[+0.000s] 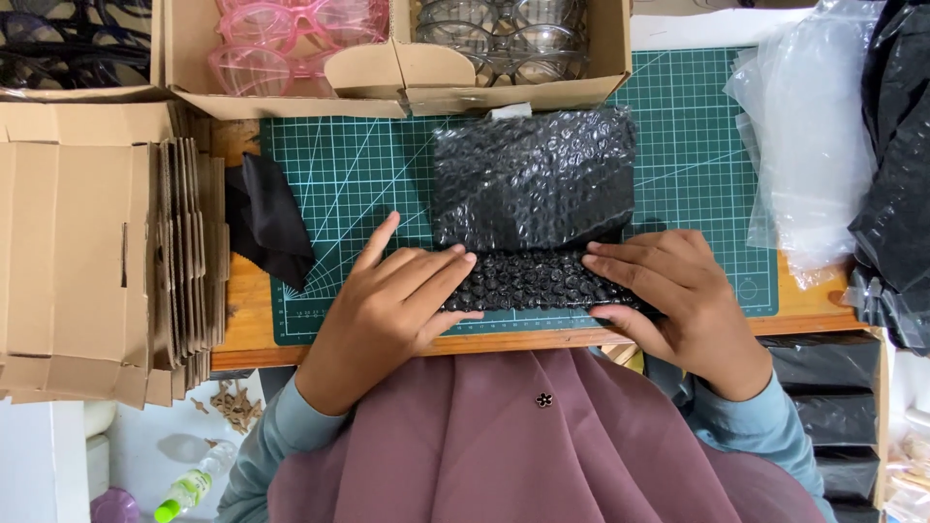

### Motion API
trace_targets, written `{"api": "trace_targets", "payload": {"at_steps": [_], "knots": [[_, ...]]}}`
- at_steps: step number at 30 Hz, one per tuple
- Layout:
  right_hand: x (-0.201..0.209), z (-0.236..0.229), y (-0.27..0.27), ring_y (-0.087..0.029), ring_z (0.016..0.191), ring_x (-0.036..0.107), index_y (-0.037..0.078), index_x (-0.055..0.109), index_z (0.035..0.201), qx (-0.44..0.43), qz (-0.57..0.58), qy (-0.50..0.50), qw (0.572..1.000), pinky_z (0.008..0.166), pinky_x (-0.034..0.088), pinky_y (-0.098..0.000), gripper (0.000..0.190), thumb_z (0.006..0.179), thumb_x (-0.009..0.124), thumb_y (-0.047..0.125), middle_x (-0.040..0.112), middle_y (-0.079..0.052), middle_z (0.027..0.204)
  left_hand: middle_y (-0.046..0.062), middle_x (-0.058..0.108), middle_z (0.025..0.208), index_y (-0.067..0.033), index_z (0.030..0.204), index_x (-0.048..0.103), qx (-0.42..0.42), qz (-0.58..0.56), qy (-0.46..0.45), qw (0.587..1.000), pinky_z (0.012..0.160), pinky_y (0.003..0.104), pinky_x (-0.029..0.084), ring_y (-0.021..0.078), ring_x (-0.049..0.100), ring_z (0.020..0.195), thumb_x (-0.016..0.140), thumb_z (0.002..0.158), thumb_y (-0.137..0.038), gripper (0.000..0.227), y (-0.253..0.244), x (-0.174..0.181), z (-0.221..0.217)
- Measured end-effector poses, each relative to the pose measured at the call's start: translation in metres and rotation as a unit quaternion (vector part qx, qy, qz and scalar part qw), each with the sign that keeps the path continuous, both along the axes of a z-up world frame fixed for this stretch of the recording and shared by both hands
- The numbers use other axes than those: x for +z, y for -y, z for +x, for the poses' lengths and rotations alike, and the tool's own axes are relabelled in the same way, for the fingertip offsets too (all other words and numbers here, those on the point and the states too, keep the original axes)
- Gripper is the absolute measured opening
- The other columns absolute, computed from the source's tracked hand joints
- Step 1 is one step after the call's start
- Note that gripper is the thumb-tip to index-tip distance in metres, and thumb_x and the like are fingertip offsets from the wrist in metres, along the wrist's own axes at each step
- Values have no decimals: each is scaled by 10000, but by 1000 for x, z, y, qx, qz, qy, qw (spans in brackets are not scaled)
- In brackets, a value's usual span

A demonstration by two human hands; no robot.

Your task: The person cleans a pair of black eyeglasses using a white cloth, wiping the lenses and frames thoroughly. They then place the glasses into a small plastic bag, wrap the bag in black bubble wrap, and place the wrapped item into a cardboard box.

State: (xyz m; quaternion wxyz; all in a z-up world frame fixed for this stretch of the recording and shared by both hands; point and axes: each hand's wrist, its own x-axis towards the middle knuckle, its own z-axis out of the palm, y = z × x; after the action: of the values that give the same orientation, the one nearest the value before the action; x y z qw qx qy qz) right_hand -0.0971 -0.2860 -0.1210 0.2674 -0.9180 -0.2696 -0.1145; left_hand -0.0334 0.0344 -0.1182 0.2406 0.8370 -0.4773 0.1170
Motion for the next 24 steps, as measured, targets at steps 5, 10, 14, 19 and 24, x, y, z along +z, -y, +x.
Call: {"api": "trace_targets", "payload": {"at_steps": [5,10,14,19,24], "knots": [[-4,0,-4,-237,905,663,21,713,1136,-28,4,22,999,799,411,-377,347,993,621,324,759,-80,1106,69,639,854,50,1205,700,15,-9,-2,1000,1136,685,449,203,541,750,941,817,-242,541,2,-4,-1],[-24,-2,-10,-274,769,603,-9,622,1001,-76,46,51,995,723,420,-409,288,1002,642,278,708,-125,937,82,621,758,62,1202,674,41,-67,-17,997,1122,661,478,221,555,737,914,866,-178,477,8,-17,-4],[-22,1,-26,-274,798,631,-52,630,959,-174,87,37,980,712,488,-362,203,1017,731,115,673,-148,906,60,543,722,20,1177,699,144,-128,-36,981,1012,529,577,247,566,728,845,939,-194,352,19,-17,-9],[-18,8,-41,-268,889,696,-36,686,1036,-228,102,29,968,780,542,-350,158,1019,754,105,728,-133,982,37,476,748,29,1416,578,189,-147,-66,969,701,350,526,178,474,695,841,989,-194,550,20,-20,-10],[-16,6,-49,-145,573,526,55,563,1171,-308,108,-34,945,588,415,-293,299,1020,769,209,571,-17,679,30,470,713,37,1438,569,220,-162,-52,961,647,335,504,168,464,658,885,959,-205,623,23,-23,-11]]}}
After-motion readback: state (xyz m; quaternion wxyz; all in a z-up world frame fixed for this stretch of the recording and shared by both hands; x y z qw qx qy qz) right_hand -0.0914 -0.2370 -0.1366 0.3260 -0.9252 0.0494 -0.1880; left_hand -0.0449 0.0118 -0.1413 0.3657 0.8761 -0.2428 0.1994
